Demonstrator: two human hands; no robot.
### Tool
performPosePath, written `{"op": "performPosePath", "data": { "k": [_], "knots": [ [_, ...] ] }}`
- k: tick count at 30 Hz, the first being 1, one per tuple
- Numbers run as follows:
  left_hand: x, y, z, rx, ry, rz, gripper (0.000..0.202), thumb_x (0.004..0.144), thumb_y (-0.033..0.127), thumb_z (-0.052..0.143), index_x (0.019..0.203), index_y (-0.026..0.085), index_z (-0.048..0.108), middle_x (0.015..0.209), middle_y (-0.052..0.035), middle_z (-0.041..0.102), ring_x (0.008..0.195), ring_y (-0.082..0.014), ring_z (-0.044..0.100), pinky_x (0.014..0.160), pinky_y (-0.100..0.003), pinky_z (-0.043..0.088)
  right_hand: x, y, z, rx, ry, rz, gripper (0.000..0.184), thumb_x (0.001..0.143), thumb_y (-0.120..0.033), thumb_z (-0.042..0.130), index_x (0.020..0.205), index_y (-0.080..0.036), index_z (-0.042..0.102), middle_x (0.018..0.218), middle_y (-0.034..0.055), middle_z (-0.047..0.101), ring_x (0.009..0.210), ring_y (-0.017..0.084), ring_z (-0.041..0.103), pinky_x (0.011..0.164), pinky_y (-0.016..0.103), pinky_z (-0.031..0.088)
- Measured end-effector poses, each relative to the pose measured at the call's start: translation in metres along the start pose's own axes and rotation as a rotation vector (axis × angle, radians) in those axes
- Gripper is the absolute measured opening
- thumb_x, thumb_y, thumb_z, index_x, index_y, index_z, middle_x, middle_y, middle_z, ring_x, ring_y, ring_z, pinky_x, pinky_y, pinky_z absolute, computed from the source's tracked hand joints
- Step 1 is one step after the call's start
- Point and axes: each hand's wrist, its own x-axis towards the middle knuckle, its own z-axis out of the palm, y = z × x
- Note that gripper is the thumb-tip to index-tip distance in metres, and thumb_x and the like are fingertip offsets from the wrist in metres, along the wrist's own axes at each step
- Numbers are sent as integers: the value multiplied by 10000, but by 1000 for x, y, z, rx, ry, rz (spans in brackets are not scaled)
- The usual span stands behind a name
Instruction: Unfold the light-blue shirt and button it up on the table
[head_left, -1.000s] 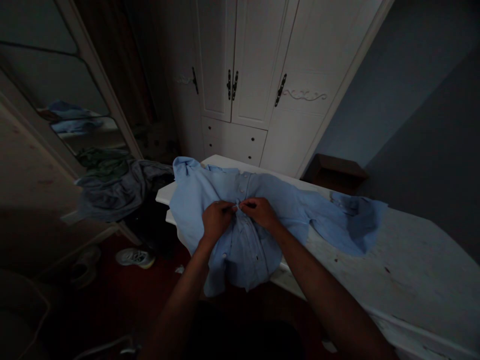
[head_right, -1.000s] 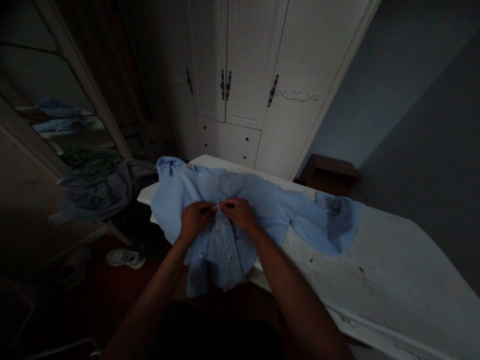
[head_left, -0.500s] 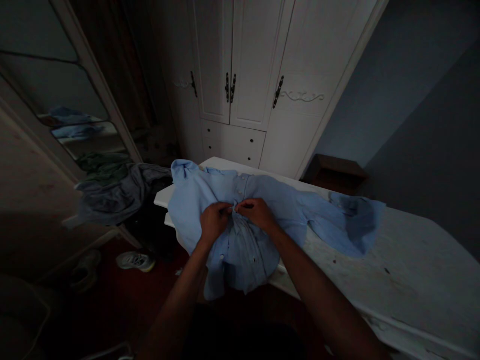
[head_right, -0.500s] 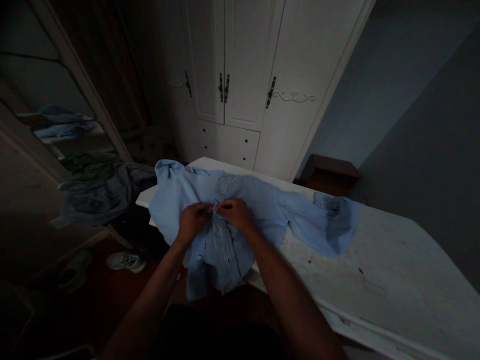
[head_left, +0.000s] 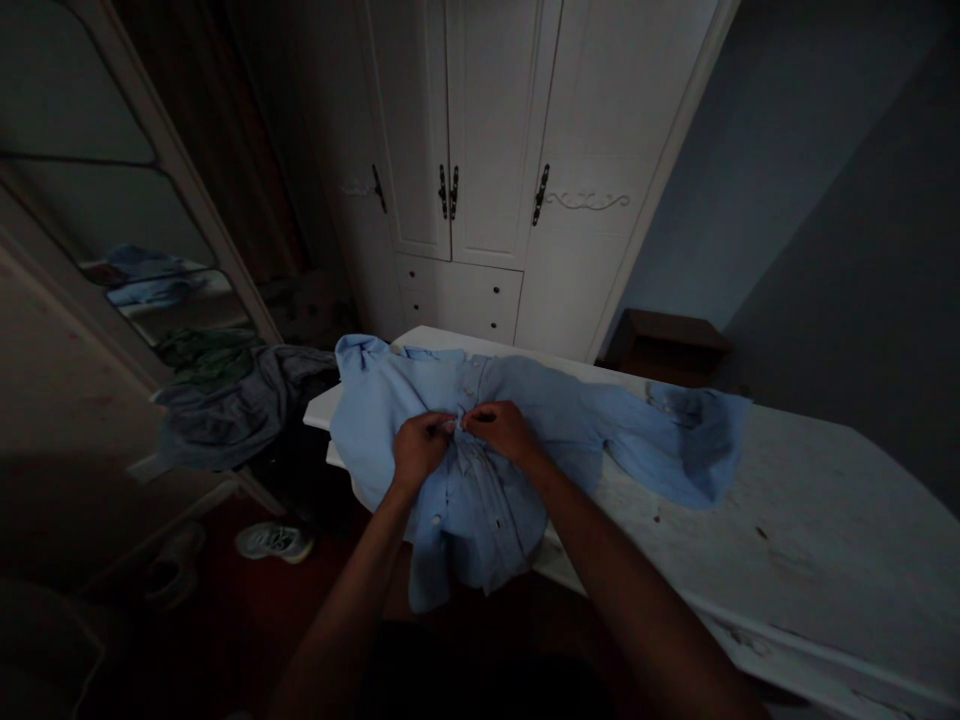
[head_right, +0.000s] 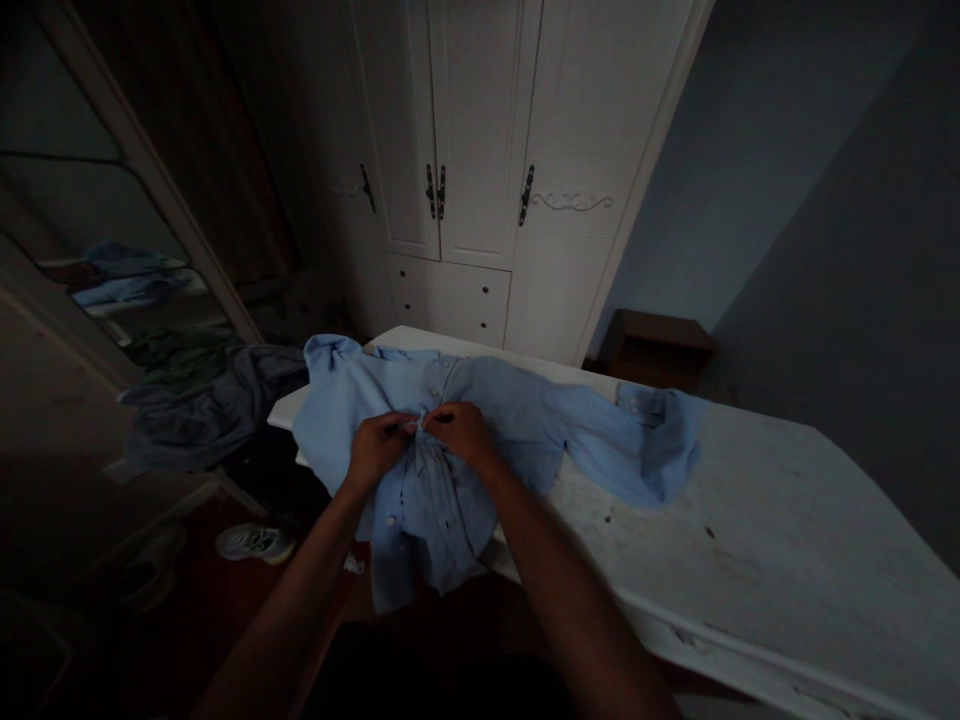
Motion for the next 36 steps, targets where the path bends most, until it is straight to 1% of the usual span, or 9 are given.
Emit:
{"op": "performPosePath", "data": {
  "k": [9, 15, 18, 21, 25, 28, 31, 33, 36],
  "knots": [
    [4, -9, 0, -130, -33, 55, 212, 787, 264, 602, 919, 234, 765, 886, -27, 764, 868, -221, 687, 772, -314, 533, -2, 3, 3, -14, 39, 22, 75, 750, -226, 695, 725, -203, 762, 734, 21, 753, 714, 179, 701, 669, 246, 490],
    [1, -7, -2, -251, -44, 81, 216, 796, 326, 604, 896, 206, 752, 874, -40, 755, 834, -209, 680, 776, -316, 526, -3, 1, 4, -80, 67, -1, 94, 751, -228, 662, 706, -203, 741, 732, 28, 741, 715, 186, 686, 652, 258, 466],
    [-2, -4, -6, -312, -26, 98, 272, 803, 380, 597, 916, 177, 739, 855, -47, 746, 798, -200, 672, 741, -302, 522, -1, 1, 5, -26, 76, 11, 86, 712, -221, 639, 668, -192, 706, 675, 10, 703, 668, 171, 653, 636, 258, 445],
    [-5, -3, -9, -313, -31, 95, 302, 811, 418, 577, 906, 172, 726, 809, -35, 735, 722, -186, 657, 679, -292, 519, 3, 4, 1, 135, 165, 62, 96, 662, -267, 610, 610, -189, 632, 600, -15, 616, 590, 146, 573, 571, 248, 406],
    [-9, -5, -14, -184, -4, 129, 269, 817, 393, 543, 849, 184, 709, 838, -35, 734, 802, -201, 665, 744, -312, 516, 9, 11, -18, 581, 378, 82, 200, 667, -354, 473, 520, -225, 434, 525, -34, 459, 495, 119, 434, 493, 248, 366],
    [-10, -2, -17, -49, -3, 157, 263, 823, 359, 509, 846, 186, 705, 858, -41, 731, 819, -205, 665, 762, -315, 504, 11, 15, -29, 819, 420, 82, 204, 657, -364, 431, 519, -238, 350, 512, -38, 409, 466, 116, 399, 477, 250, 367],
    [-6, 9, -20, 89, -76, 182, 279, 855, 366, 479, 830, 196, 698, 842, -37, 724, 787, -194, 662, 743, -299, 486, 10, 14, -26, 739, 394, 88, 186, 670, -364, 480, 550, -225, 445, 541, -33, 461, 492, 114, 431, 489, 242, 363],
    [-1, 20, -20, 231, -122, 187, 289, 871, 401, 488, 845, 197, 692, 851, -50, 716, 787, -202, 658, 717, -296, 474, 6, 9, -17, 598, 327, 89, 192, 698, -386, 525, 620, -211, 536, 590, -26, 521, 545, 122, 481, 528, 244, 383],
    [10, 36, -18, 477, -126, 197, 284, 875, 418, 515, 923, 189, 675, 945, -97, 689, 850, -231, 654, 692, -303, 462, 1, 2, -4, 359, 220, 59, 265, 746, -465, 581, 746, -201, 601, 694, -13, 590, 653, 140, 545, 627, 258, 425]
  ]
}}
